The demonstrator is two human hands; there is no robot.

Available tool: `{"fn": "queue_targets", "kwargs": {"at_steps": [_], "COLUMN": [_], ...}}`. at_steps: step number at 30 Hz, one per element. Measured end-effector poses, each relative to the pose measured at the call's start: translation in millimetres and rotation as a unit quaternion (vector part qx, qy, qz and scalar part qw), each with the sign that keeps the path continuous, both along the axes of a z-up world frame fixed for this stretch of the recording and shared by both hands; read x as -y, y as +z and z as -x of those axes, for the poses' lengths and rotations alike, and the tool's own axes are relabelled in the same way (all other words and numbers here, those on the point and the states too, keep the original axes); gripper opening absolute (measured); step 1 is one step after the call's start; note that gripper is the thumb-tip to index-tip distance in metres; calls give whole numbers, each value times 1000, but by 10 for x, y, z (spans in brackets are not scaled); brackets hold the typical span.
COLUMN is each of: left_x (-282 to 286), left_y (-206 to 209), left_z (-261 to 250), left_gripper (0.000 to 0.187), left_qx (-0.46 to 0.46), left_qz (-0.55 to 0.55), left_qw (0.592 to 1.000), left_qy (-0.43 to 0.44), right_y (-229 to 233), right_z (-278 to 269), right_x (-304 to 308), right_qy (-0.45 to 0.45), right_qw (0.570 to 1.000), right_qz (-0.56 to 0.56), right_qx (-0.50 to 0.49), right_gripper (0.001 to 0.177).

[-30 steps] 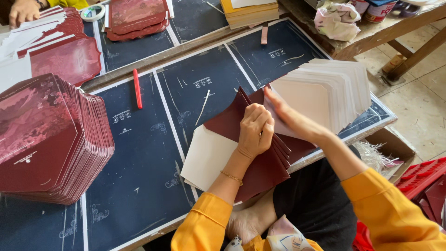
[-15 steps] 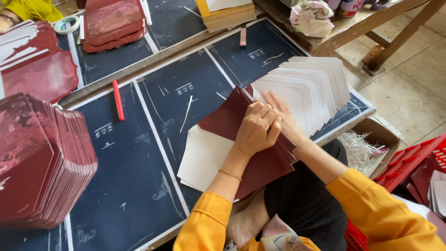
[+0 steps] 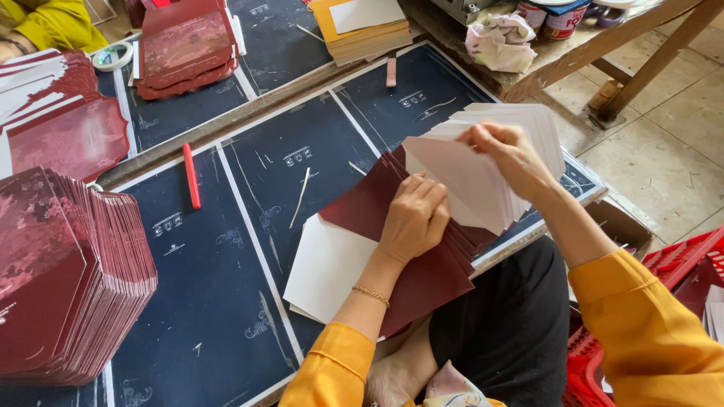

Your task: The person folds white paper sheets onto maroon paper sheets on a table. They align the sheets, fold them in half, and place the finished items into a red basket. The person repeats this process with multiple sheets.

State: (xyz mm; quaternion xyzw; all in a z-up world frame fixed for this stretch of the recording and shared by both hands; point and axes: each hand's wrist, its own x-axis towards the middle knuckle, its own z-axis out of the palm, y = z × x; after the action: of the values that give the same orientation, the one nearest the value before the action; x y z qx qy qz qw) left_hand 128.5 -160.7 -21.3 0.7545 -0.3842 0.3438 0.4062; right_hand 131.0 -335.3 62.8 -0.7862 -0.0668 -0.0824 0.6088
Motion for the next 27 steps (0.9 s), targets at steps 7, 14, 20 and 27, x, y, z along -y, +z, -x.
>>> {"fn": "queue_targets", "kwargs": {"at_steps": [7,14,20,27], "left_x": [-238,-22,159,220], "left_y": [128,340,13,-107], "left_z": [31,-2,-105,-118], "left_gripper": [26,19,21,29], "left_qx": [14,88,58,-6], "left_qz": [129,66,-17,-105], "left_qw": [991,994,998,994], "left_qy": [-32,-4,14,27], "right_y": [-783,-1058,-1030,-1090], "right_z": [-10,38,-130,-340], "right_x": [-474,-432,-123,661], "right_qy": [233,95,-88,-194], "right_qw": [970,818,792,803], "right_qz": [-28,542,558,528], "right_qx": [-65,168,230,198], "right_gripper": [52,64,61,24]}}
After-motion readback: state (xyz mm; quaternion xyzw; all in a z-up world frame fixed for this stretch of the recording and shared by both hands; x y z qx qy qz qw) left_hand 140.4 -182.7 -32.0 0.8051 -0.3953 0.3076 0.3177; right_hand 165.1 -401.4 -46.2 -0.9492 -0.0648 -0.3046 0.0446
